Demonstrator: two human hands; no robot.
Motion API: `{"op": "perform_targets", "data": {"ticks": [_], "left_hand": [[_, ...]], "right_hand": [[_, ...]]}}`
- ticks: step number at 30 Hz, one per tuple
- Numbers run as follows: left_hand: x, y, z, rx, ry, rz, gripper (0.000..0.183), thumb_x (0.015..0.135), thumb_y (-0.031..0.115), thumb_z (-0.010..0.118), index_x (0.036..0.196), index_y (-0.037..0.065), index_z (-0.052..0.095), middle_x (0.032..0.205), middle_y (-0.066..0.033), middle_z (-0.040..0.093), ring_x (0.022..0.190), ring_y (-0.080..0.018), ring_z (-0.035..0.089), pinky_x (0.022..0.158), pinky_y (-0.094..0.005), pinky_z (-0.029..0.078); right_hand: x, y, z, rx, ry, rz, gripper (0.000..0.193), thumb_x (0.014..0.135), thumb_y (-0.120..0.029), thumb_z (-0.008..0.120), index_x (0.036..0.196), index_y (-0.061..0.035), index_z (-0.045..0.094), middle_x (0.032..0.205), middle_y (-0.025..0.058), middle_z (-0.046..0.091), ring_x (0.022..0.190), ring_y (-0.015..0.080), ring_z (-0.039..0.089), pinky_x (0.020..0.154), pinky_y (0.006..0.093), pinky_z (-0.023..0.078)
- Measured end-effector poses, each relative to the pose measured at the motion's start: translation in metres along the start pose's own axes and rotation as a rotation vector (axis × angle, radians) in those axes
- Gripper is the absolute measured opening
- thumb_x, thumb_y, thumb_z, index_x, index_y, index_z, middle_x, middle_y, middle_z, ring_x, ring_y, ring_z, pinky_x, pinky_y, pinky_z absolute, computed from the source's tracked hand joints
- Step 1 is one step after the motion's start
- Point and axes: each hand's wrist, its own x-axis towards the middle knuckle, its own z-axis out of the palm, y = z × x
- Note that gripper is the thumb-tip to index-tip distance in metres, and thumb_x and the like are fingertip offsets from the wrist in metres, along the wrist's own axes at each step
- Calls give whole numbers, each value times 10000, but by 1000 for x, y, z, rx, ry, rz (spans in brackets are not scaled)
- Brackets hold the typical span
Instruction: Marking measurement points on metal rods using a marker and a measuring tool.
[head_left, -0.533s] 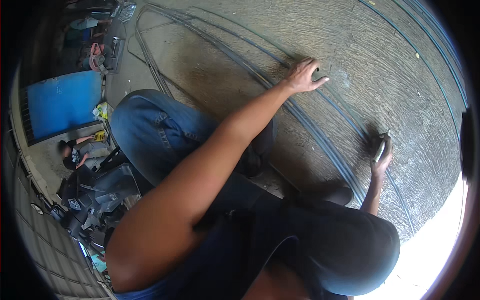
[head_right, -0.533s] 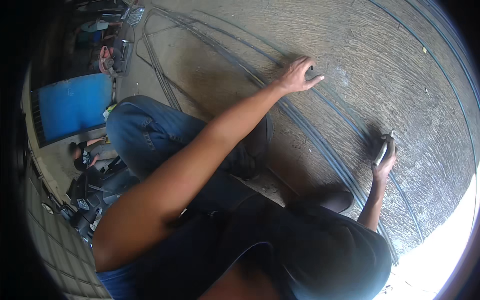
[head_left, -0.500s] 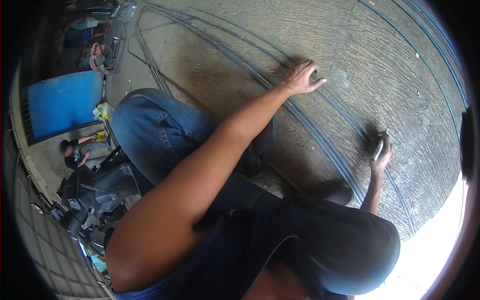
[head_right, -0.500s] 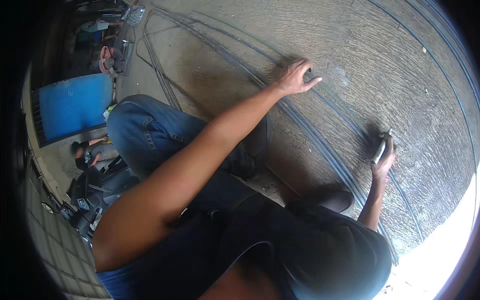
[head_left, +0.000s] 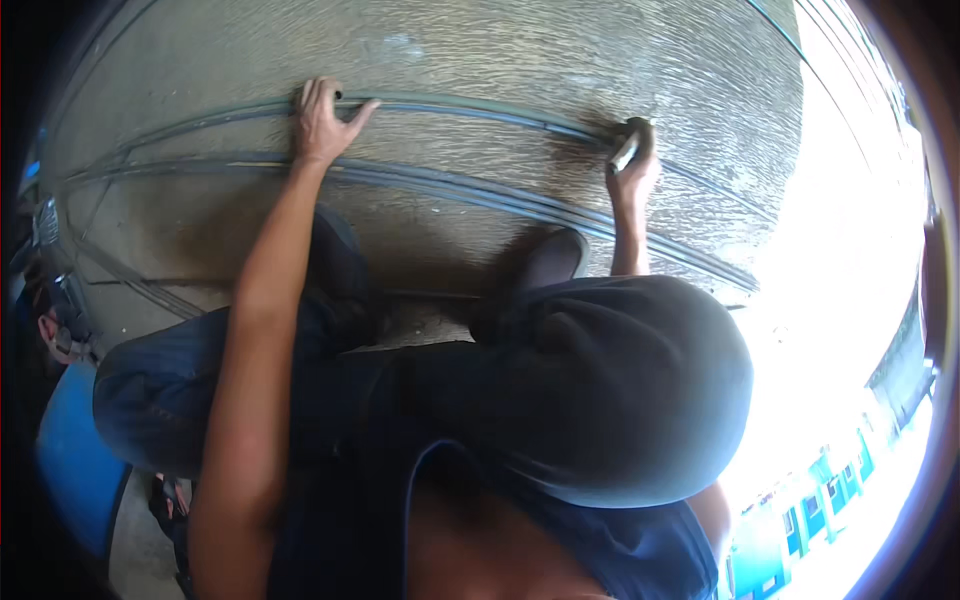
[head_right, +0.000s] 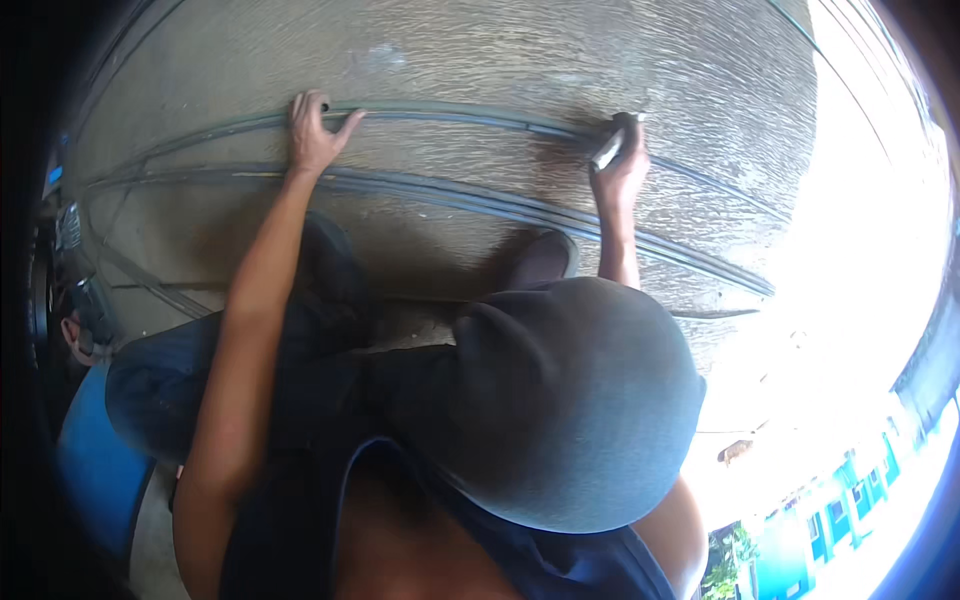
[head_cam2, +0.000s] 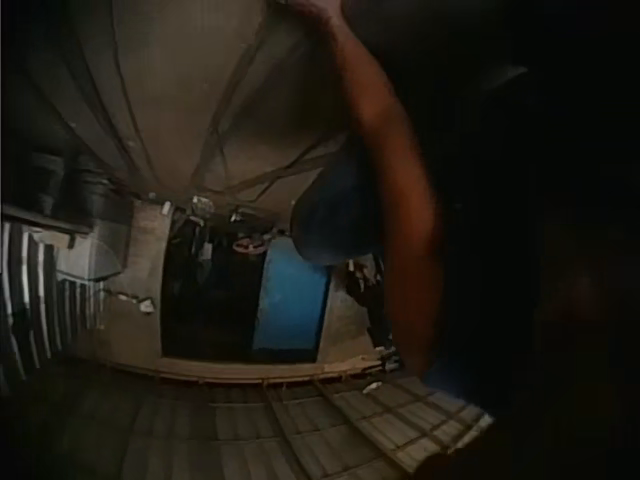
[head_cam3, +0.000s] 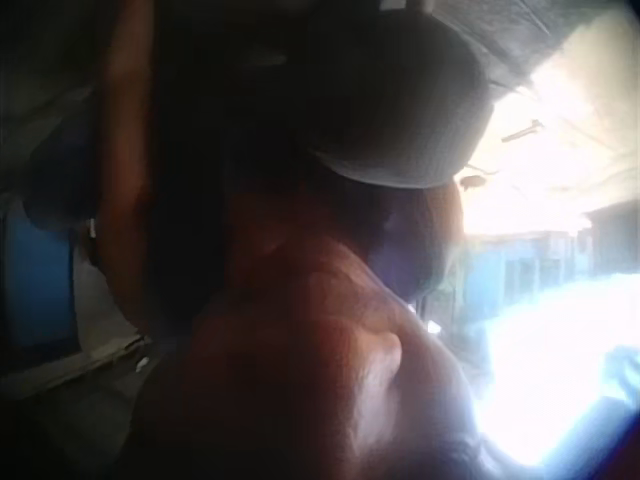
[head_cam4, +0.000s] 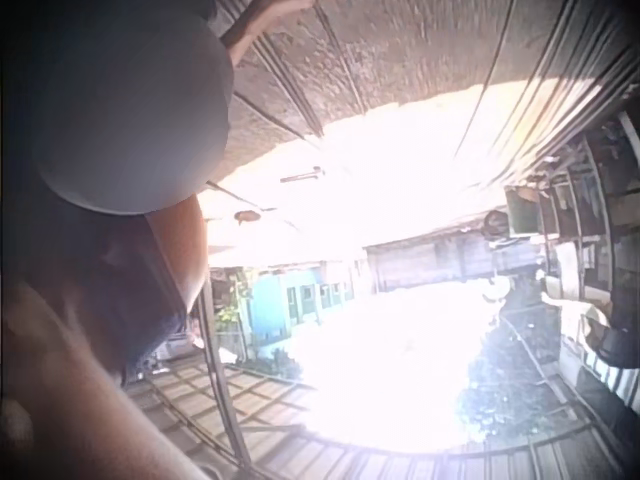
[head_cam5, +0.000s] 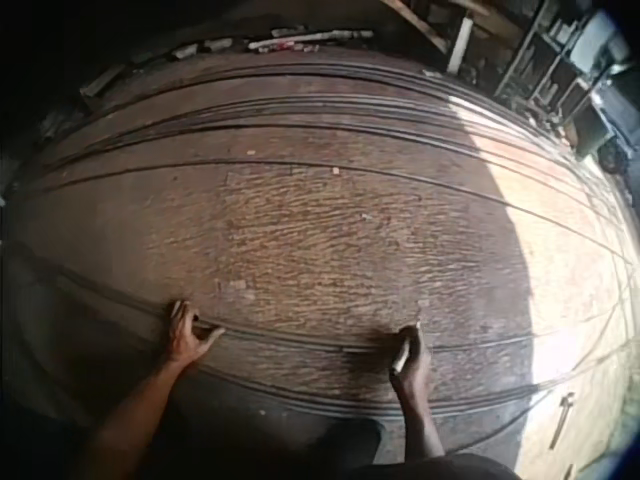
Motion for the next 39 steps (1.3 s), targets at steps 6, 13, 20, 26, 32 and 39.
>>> {"op": "perform_targets", "data": {"ticks": [6,13,20,26,32,39], "left_hand": [[-8,0,12,-10,39,23,539,811,468,804,962,24,540,930,-146,531,921,-343,524,843,-468,447],[-14,-6,12,-46,17,-90,579,814,479,797,1022,-1,548,983,-167,550,970,-352,531,842,-458,464],[-16,-7,8,-24,26,-127,590,782,424,836,1048,-18,548,1019,-191,575,986,-382,554,848,-466,464],[-17,-11,11,-37,76,-95,598,779,432,835,1051,-19,554,1018,-189,576,991,-383,554,862,-460,459],[-16,-12,11,-13,73,-91,586,784,436,828,1041,-19,562,1022,-186,579,999,-380,553,869,-464,457],[-16,-11,12,-16,64,-97,582,779,434,832,1026,-22,569,1011,-185,584,999,-381,552,872,-464,456]], "right_hand": [[-8,-2,-7,-79,110,-33,219,872,-111,648,1085,-71,614,940,175,713,882,393,701,776,419,538],[-7,-13,-8,16,-19,-11,364,769,14,634,1126,-46,599,954,197,695,890,407,691,787,446,532],[-11,-37,33,100,-156,-222,302,801,25,567,1094,-30,618,1006,176,696,961,375,694,833,402,535],[-2,-36,28,182,-222,-265,245,834,19,538,1062,-18,618,962,170,674,906,351,697,807,383,531],[7,-34,27,249,-297,-322,216,845,19,528,1037,-6,625,963,166,640,896,344,666,808,378,524],[10,-28,29,228,-294,-393,205,854,10,527,1034,-9,622,971,163,634,898,330,662,806,382,525]]}}
